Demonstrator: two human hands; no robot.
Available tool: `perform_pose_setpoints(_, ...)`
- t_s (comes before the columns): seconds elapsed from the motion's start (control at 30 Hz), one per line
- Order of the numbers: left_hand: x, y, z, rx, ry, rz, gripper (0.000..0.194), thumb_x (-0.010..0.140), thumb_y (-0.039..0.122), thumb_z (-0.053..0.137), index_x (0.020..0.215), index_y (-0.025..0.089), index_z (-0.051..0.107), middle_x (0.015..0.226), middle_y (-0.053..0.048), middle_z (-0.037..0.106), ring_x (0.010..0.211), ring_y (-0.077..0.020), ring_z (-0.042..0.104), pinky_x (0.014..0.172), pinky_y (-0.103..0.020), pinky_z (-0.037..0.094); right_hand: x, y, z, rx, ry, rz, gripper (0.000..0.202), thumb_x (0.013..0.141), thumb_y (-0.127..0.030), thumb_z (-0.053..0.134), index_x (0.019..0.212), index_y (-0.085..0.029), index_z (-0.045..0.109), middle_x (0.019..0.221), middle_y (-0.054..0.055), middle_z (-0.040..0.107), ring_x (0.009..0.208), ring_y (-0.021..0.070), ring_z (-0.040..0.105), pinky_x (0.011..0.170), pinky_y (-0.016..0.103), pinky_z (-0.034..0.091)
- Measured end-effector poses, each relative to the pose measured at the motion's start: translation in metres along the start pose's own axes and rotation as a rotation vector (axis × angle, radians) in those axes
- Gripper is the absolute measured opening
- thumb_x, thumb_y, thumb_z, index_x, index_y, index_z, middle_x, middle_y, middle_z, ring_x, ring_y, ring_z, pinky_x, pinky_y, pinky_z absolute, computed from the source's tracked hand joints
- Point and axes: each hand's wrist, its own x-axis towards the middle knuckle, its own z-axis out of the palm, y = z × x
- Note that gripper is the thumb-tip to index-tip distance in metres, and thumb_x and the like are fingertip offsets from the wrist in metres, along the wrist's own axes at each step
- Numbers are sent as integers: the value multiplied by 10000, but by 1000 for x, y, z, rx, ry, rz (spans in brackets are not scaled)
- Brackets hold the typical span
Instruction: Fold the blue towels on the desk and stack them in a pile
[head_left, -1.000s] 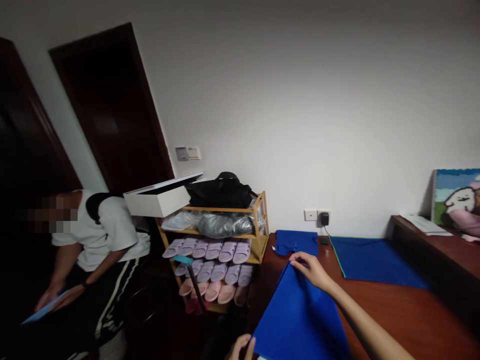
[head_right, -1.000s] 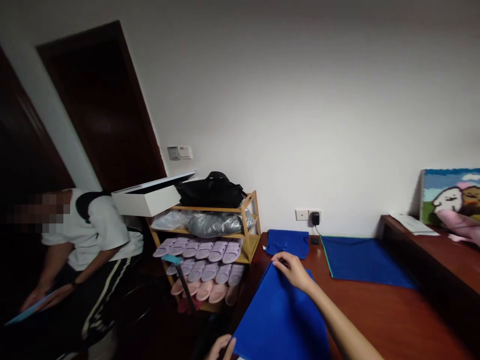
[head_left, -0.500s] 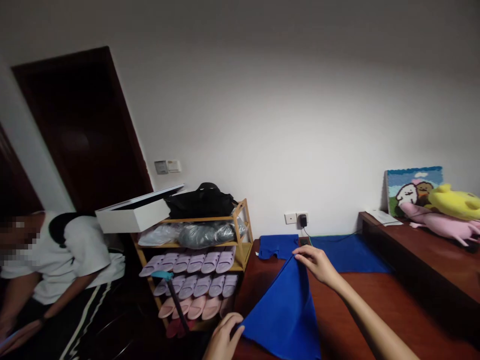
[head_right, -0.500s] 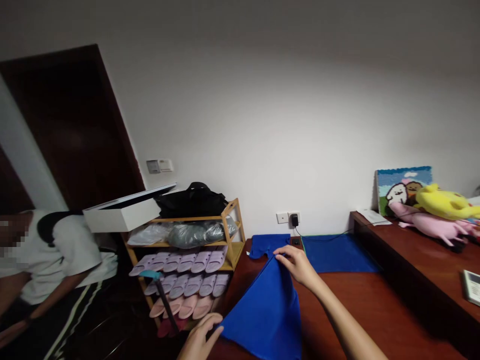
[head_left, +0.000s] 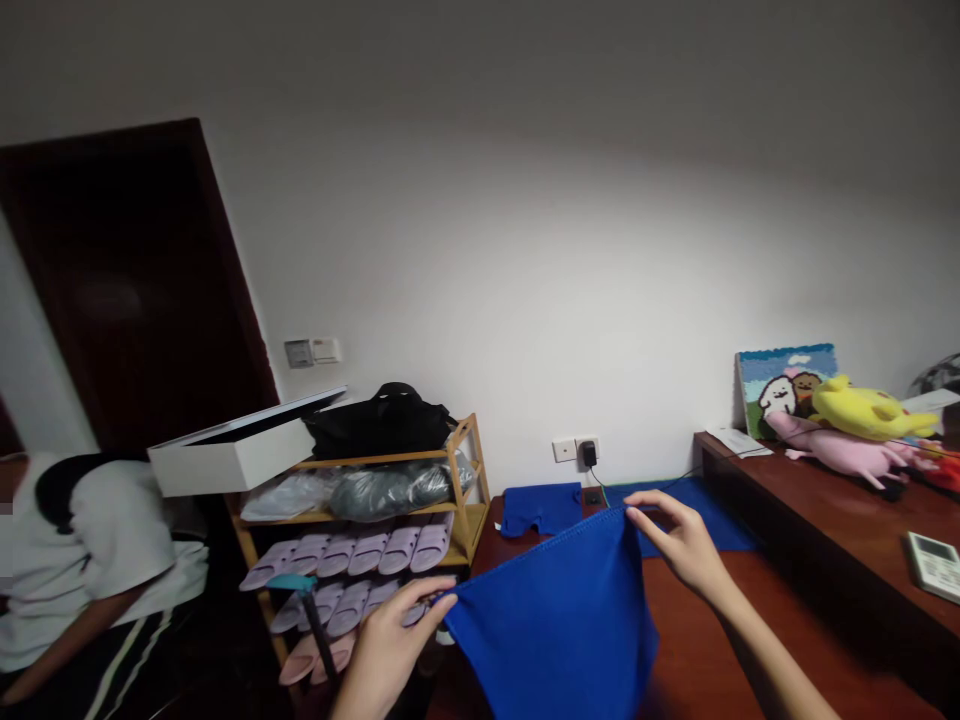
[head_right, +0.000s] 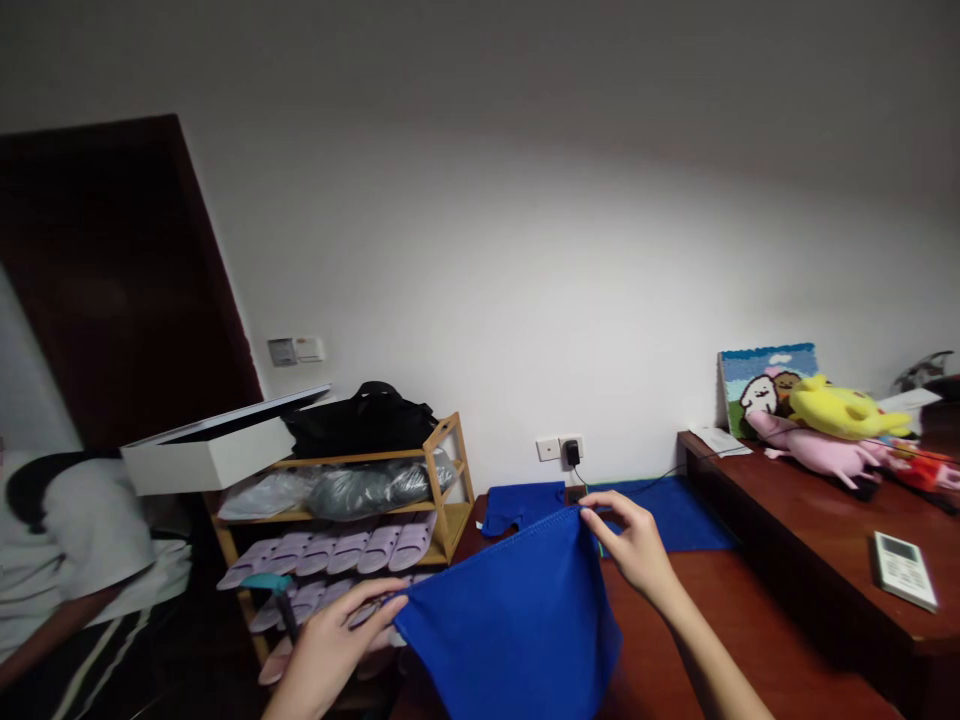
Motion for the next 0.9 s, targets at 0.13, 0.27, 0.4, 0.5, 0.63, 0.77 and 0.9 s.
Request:
perform_pose_setpoints(0.13, 4, 28, -9, -105, 11, 7, 504, 666, 708, 793, 841, 237, 823, 904, -64, 834, 889, -282, 786, 857, -364, 657, -12, -16, -15, -3, 43, -23, 306, 884, -521, 719, 935, -223, 769, 932, 69, 769, 841, 201, 728, 778, 278, 620)
perform_pose_setpoints(0.27, 10, 39, -3, -324, -17, -67, 528, 644, 660, 841, 881, 189, 809, 824, -83, 824, 799, -267, 787, 750, -340, 668, -16, -16, -20, -11, 48, -1, 303, 866, -515, 739, 919, -219, 769, 908, 65, 770, 807, 197, 731, 738, 264, 621)
perform_pose_setpoints(0.4, 16, 32, 5, -342, -18, -9, 442, 680, 607, 848, 869, 208, 821, 881, -85, 831, 848, -255, 789, 790, -319, 661, -21, -11, -22, 0, 71, 20, 301, 851, -512, 752, 912, -218, 771, 902, 68, 773, 811, 199, 740, 735, 256, 627)
perform_pose_setpoints(0.5, 19, 23, 5, -267, -28, 92, 392, 690, 606, 842, 810, 233, 835, 900, -84, 834, 892, -261, 789, 813, -309, 658, -24, -10, -25, -6, 76, 20, 293, 849, -504, 758, 909, -218, 775, 903, 70, 775, 823, 199, 745, 741, 246, 627)
perform_pose_setpoints(0.63, 21, 15, 3, -176, -63, 161, 363, 716, 610, 825, 798, 256, 844, 906, -79, 837, 906, -259, 788, 858, -323, 655, -28, -7, -31, -34, 74, 14, 300, 842, -510, 765, 908, -218, 779, 907, 73, 776, 829, 203, 745, 751, 249, 630)
perform_pose_setpoints(0.77, 22, 18, 3, -164, -69, 178, 340, 718, 587, 833, 801, 258, 842, 909, -82, 834, 897, -250, 786, 834, -310, 656, -31, -4, -35, -51, 68, 21, 293, 847, -504, 763, 911, -218, 779, 903, 71, 773, 803, 194, 740, 719, 235, 626)
perform_pose_setpoints(0.9, 22, 26, 4, -228, -70, 175, 272, 723, 511, 848, 788, 247, 835, 887, -79, 825, 877, -233, 781, 802, -275, 649, -34, -4, -37, -57, 74, 10, 259, 850, -471, 769, 907, -219, 776, 906, 66, 770, 807, 182, 741, 730, 216, 620)
